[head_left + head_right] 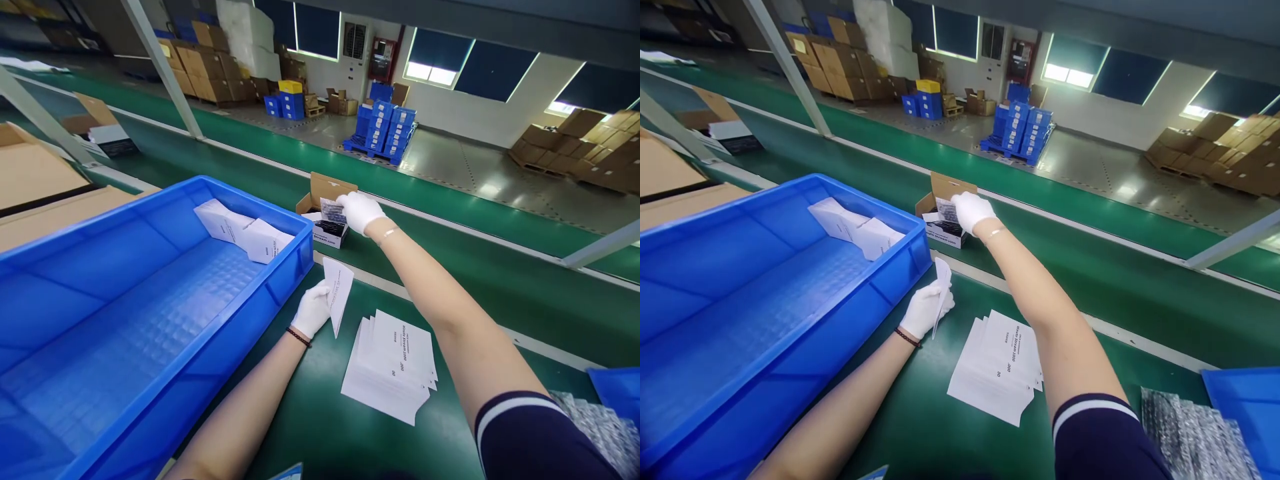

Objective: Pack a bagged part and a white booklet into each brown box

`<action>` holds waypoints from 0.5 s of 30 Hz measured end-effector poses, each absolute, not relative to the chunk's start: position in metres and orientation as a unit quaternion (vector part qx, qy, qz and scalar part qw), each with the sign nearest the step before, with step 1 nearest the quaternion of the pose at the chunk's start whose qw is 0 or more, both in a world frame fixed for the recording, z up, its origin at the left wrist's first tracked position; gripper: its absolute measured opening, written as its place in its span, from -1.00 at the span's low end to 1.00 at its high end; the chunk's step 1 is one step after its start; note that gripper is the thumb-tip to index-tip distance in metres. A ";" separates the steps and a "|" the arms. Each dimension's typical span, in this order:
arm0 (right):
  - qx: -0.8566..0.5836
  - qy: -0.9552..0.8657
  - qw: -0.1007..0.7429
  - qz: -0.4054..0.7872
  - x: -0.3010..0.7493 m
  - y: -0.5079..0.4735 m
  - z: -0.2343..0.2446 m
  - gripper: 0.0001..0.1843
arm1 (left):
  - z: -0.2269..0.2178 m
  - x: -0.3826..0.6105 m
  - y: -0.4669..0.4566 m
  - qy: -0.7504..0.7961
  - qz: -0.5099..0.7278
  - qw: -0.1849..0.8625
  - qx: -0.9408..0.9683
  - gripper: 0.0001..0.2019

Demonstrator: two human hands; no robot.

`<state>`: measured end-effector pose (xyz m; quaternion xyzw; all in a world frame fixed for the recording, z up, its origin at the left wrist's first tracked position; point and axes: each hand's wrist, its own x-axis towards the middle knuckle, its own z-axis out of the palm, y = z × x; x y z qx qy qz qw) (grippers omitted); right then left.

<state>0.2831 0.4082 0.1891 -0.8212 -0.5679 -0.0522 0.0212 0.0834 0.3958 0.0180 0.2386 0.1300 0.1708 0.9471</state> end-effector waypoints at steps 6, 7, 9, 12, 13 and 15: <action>-0.846 -0.531 0.026 0.040 0.303 0.482 0.157 -0.73 | 0.016 0.087 0.399 0.135 0.182 0.949 0.218 -0.71; -0.848 -0.528 0.024 0.051 0.305 0.486 0.148 -0.75 | 0.016 0.087 0.398 0.135 0.182 0.949 0.221 -0.70; -0.856 -0.513 0.016 0.065 0.306 0.486 0.131 -0.76 | 0.016 0.088 0.396 0.134 0.176 0.948 0.229 -0.68; -0.875 -0.482 0.004 0.044 0.306 0.478 0.113 -0.69 | 0.018 0.090 0.393 0.146 0.185 0.939 0.248 -0.67; -0.876 -0.481 0.003 0.040 0.306 0.475 0.110 -0.65 | 0.019 0.092 0.392 0.155 0.199 0.933 0.258 -0.68; -0.867 -0.494 0.004 0.055 0.309 0.468 0.110 -0.61 | 0.020 0.094 0.390 0.176 0.232 0.914 0.283 -0.70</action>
